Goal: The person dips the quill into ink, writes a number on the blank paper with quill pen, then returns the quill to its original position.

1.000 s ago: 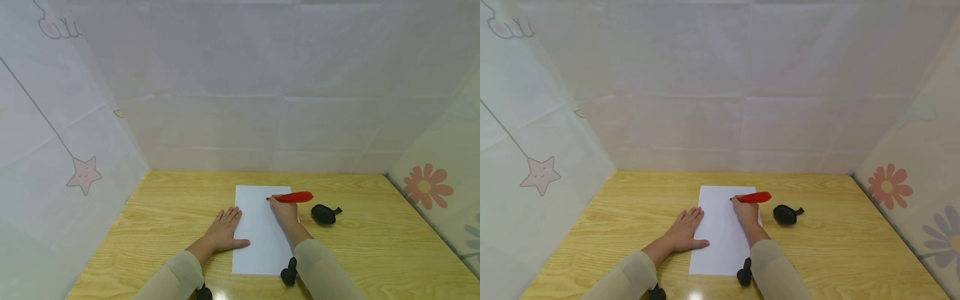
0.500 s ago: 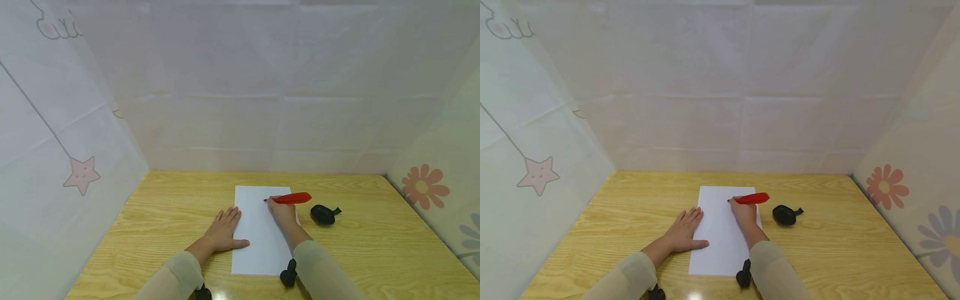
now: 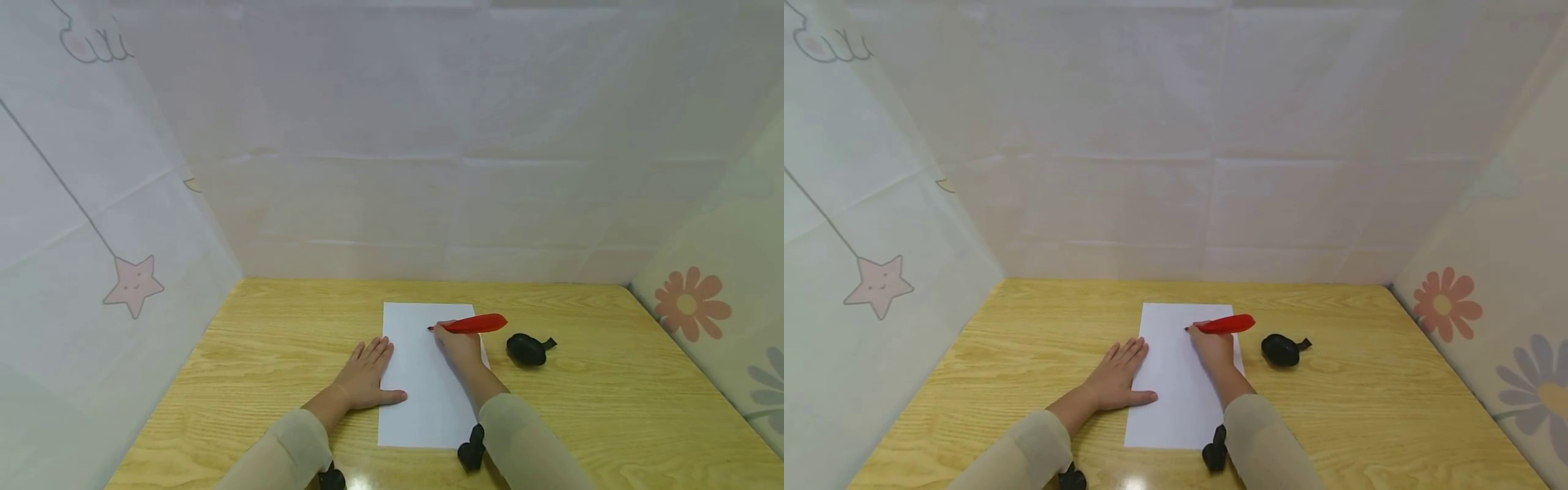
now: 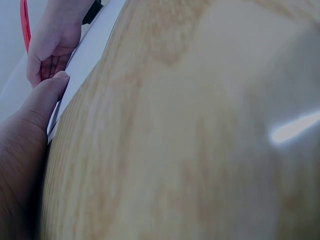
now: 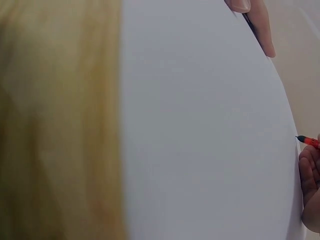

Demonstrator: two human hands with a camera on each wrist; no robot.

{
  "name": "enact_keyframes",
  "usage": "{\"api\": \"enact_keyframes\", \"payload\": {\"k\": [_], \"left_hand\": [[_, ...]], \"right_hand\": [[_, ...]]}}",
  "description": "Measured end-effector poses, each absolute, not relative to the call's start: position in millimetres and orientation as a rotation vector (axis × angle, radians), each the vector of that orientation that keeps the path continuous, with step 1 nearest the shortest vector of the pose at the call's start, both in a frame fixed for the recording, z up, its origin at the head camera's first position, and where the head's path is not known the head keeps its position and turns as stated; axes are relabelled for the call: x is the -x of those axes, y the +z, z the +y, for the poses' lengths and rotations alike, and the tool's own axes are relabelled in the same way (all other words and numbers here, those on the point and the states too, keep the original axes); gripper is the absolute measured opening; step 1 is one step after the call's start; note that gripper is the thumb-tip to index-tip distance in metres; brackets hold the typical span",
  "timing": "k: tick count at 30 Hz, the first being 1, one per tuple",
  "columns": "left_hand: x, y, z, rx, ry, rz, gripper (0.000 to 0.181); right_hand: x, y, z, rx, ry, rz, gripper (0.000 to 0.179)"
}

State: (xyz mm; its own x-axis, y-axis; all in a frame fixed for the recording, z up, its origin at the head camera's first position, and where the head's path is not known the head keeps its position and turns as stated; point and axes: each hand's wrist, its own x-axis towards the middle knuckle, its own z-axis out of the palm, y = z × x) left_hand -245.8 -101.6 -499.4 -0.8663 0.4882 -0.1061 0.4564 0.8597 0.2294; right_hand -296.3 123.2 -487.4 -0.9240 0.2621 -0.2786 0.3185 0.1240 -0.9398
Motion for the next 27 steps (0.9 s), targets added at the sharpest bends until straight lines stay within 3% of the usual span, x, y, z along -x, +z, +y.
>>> {"api": "enact_keyframes", "payload": {"k": [11, 27], "left_hand": [[249, -505, -102, -0.748, 0.328, 2.878, 0.106], [245, -494, -101, -0.745, 0.316, 2.873, 0.104]], "right_hand": [[295, -488, 122, -0.573, -1.875, 2.349, 0.068], [291, -488, 121, -0.475, -1.833, 2.418, 0.043]]}}
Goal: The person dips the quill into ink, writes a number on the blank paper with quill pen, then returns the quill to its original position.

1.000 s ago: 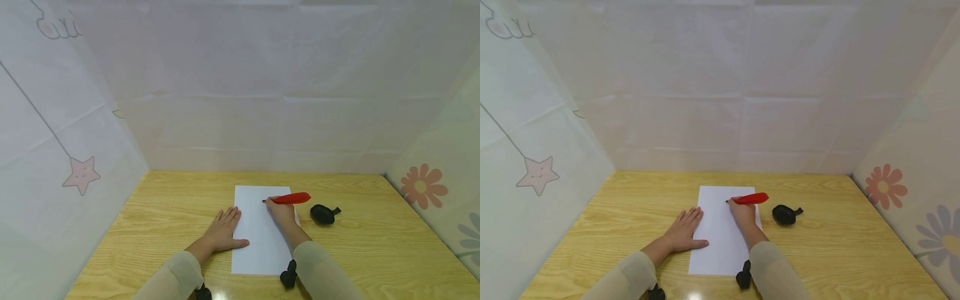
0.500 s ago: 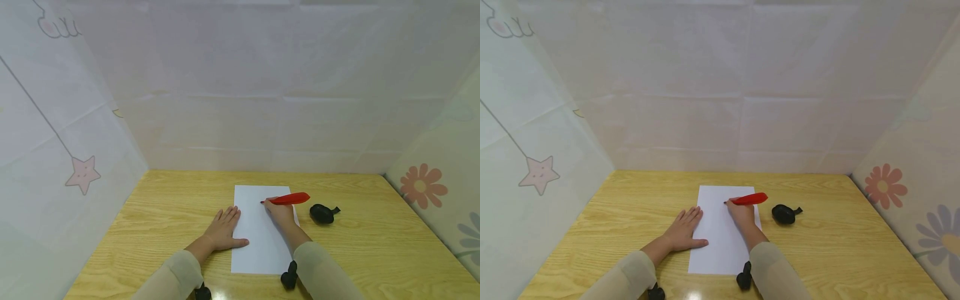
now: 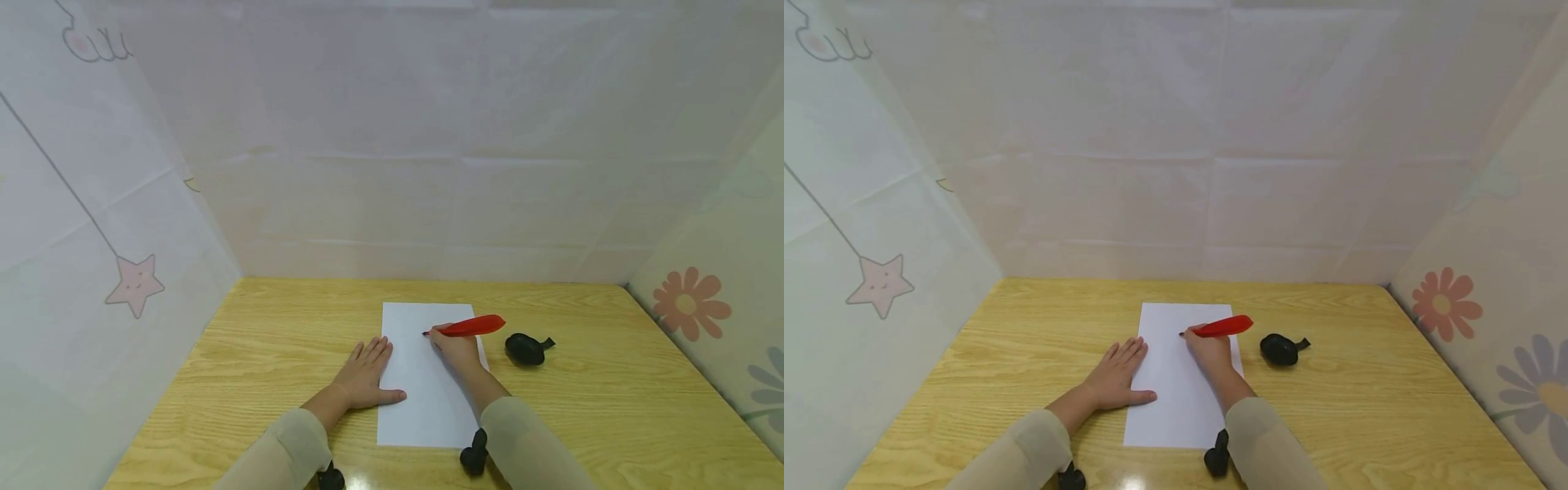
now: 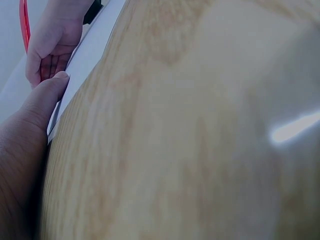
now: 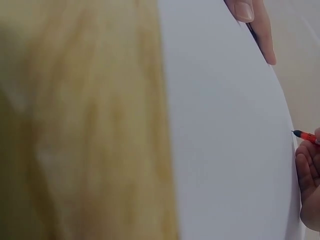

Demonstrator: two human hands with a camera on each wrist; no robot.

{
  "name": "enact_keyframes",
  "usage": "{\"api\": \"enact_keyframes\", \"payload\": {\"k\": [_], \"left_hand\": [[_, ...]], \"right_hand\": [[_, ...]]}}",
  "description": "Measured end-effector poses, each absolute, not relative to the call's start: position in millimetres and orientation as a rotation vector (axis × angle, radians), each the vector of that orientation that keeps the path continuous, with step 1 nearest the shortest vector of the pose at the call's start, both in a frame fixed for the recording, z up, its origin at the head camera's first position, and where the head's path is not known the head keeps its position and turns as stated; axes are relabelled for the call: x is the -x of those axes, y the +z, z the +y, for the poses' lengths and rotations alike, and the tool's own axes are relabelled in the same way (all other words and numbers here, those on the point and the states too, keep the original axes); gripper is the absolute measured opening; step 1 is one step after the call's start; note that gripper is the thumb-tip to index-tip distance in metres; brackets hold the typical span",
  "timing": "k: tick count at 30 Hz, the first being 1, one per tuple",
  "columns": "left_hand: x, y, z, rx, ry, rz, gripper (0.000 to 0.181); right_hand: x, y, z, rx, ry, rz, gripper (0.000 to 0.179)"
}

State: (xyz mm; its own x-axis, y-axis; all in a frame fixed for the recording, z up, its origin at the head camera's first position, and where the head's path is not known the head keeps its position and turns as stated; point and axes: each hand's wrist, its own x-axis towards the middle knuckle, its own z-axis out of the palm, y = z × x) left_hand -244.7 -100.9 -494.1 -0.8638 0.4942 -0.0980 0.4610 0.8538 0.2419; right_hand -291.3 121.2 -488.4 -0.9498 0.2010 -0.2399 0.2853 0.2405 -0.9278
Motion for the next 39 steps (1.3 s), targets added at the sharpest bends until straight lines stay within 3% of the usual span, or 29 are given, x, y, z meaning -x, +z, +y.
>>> {"api": "enact_keyframes", "payload": {"k": [39], "left_hand": [[246, -498, -101, -0.751, 0.299, 2.878, 0.105]], "right_hand": [[279, -491, 119, -0.371, -1.737, 2.496, 0.031]]}}
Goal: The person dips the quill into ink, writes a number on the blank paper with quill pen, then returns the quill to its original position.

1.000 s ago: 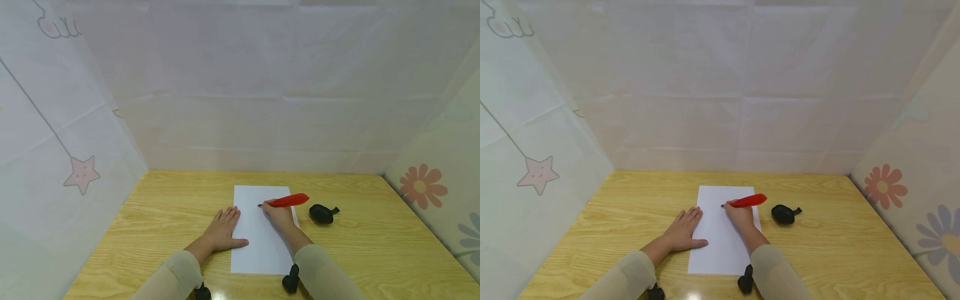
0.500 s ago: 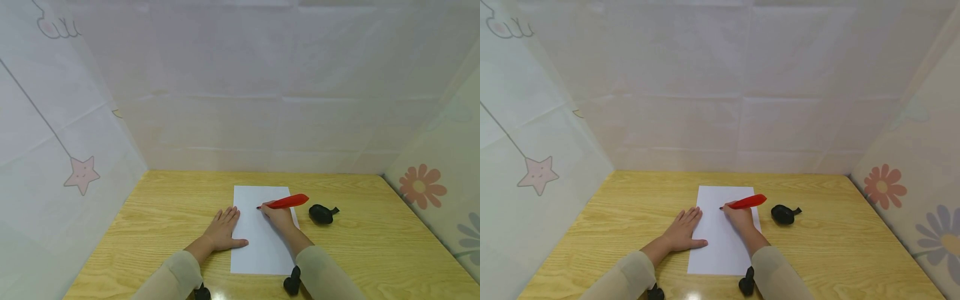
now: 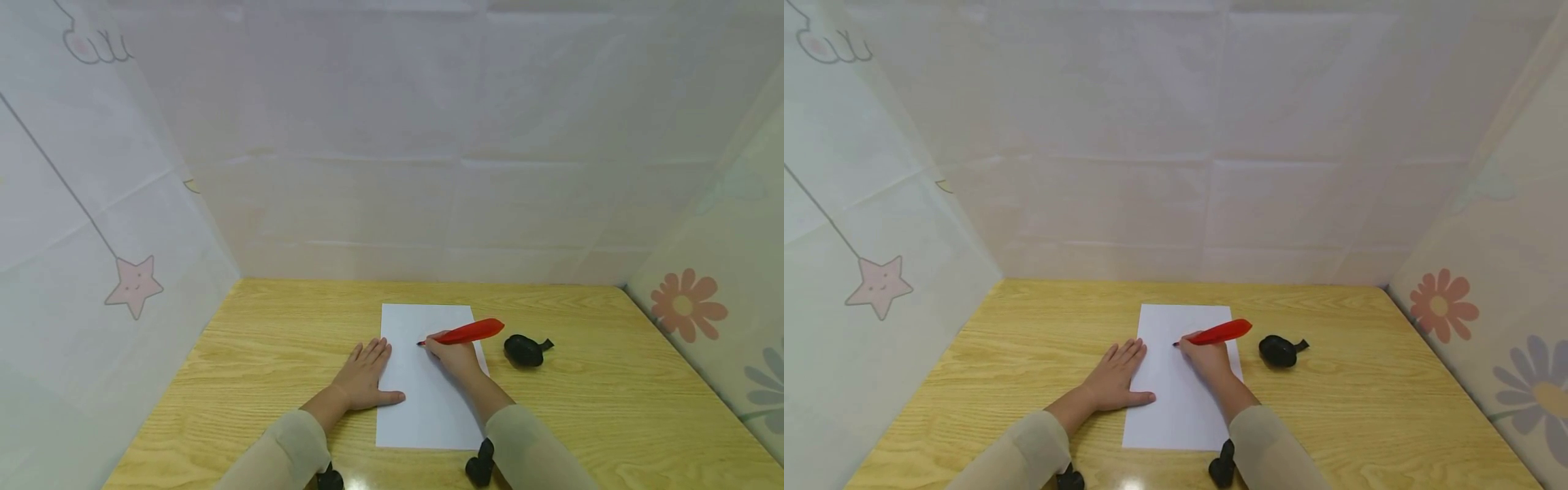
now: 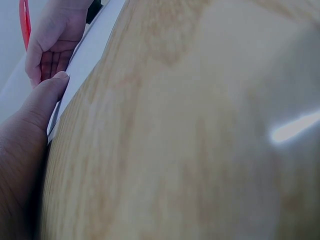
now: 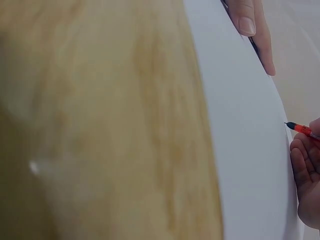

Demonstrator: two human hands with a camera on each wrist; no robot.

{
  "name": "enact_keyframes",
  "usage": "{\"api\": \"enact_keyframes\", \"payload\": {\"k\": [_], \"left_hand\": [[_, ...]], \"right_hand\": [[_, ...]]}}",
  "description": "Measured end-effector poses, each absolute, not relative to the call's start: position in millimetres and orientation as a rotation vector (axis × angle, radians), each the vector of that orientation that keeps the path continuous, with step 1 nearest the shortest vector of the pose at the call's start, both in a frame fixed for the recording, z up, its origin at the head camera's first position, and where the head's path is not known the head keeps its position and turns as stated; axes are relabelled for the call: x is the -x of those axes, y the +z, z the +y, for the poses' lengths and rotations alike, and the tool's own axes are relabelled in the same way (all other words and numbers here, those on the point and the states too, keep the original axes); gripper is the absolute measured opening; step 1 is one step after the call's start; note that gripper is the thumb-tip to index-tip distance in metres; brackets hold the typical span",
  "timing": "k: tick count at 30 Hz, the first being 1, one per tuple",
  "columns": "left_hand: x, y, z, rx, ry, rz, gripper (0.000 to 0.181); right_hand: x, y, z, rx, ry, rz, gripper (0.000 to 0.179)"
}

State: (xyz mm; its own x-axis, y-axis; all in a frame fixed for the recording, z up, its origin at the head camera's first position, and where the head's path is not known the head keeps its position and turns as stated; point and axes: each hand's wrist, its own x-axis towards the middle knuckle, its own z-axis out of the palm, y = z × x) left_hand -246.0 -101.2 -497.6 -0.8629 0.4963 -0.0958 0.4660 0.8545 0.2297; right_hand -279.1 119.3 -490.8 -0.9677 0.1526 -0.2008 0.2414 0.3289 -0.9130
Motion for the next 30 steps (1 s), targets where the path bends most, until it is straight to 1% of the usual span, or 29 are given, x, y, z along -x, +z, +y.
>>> {"api": "enact_keyframes", "payload": {"k": [14, 22, 30], "left_hand": [[246.0, -497.7, -101.3, -0.756, 0.309, 2.886, 0.104], [248.4, -505.4, -101.5, -0.750, 0.320, 2.900, 0.105], [248.1, -502.8, -100.7, -0.741, 0.303, 2.893, 0.104]], "right_hand": [[275.0, -491.4, 121.2, -0.307, -1.728, 2.509, 0.024], [272.1, -490.5, 121.9, -0.294, -1.711, 2.493, 0.024], [269.7, -488.9, 123.4, -0.282, -1.683, 2.498, 0.026]]}}
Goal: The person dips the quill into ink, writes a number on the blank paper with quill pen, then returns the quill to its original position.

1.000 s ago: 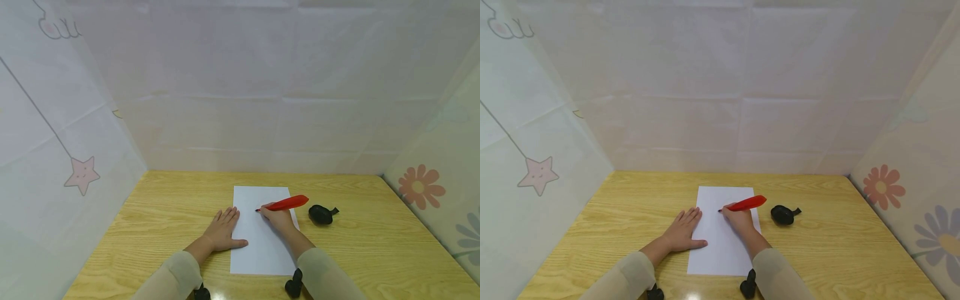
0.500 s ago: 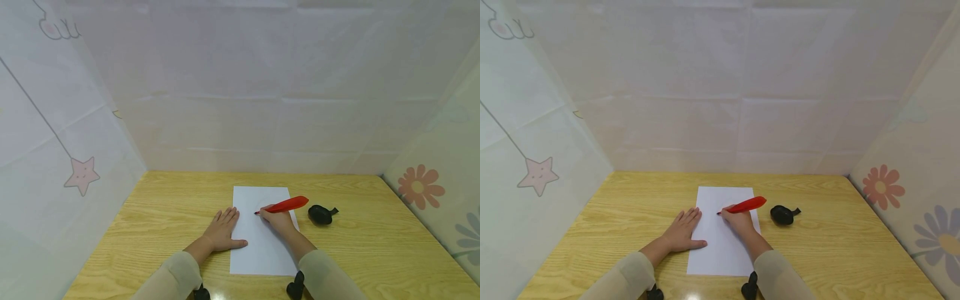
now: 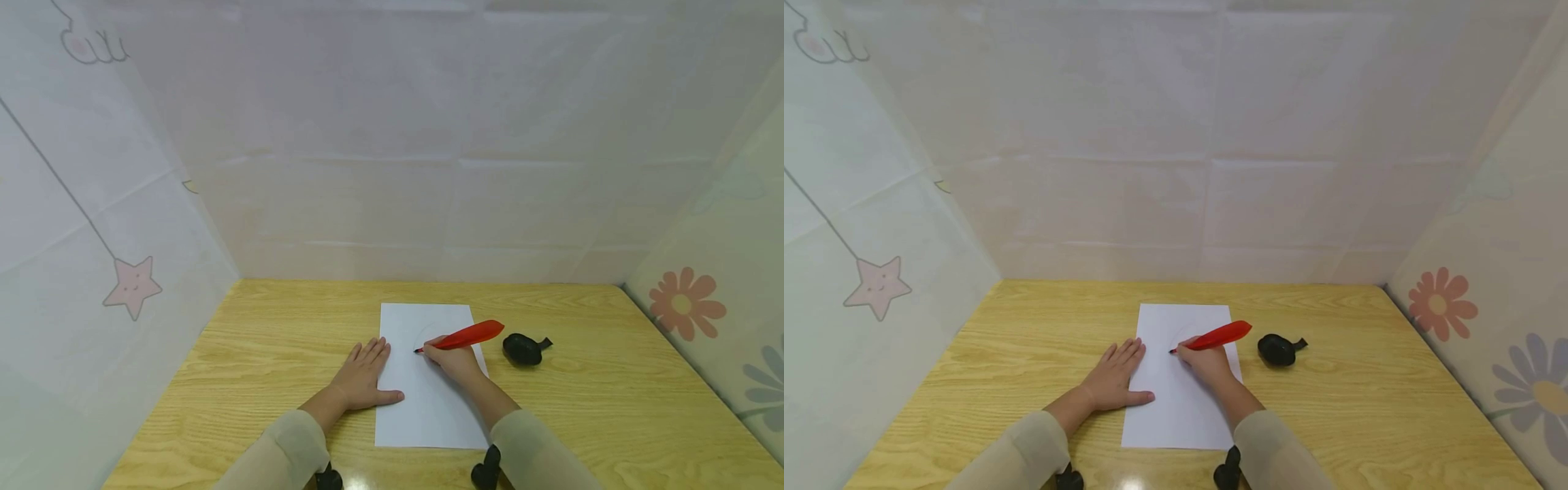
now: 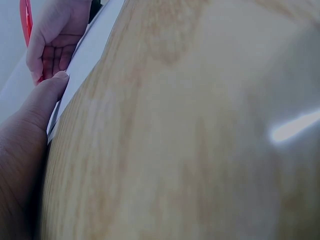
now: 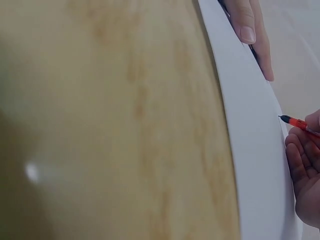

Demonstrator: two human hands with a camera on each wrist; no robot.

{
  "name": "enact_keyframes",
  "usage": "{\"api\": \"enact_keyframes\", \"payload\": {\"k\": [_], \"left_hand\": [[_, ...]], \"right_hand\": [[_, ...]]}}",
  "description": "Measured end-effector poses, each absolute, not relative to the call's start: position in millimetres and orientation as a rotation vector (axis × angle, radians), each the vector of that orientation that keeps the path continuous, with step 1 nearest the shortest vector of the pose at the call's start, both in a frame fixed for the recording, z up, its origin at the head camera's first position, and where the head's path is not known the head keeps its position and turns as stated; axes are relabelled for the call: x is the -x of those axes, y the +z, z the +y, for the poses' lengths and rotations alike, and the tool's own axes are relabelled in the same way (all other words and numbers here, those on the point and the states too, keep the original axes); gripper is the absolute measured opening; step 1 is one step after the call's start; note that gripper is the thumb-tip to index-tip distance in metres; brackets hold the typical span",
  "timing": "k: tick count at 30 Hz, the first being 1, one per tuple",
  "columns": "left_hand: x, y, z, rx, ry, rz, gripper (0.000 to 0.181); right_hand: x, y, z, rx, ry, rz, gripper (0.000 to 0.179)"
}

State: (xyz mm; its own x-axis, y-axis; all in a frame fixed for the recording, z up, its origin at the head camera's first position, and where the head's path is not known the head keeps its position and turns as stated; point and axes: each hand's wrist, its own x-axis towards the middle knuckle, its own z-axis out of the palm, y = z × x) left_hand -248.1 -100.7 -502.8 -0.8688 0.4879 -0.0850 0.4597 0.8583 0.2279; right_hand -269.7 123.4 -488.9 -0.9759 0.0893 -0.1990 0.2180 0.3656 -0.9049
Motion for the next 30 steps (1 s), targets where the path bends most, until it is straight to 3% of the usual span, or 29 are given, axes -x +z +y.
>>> {"api": "enact_keyframes", "payload": {"k": [16, 30], "left_hand": [[246, -496, -100, -0.746, 0.296, 2.882, 0.104], [248, -502, -101, -0.750, 0.287, 2.888, 0.107]], "right_hand": [[262, -486, 126, -0.262, -1.627, 2.489, 0.029], [258, -485, 127, -0.202, -1.597, 2.498, 0.021]]}}
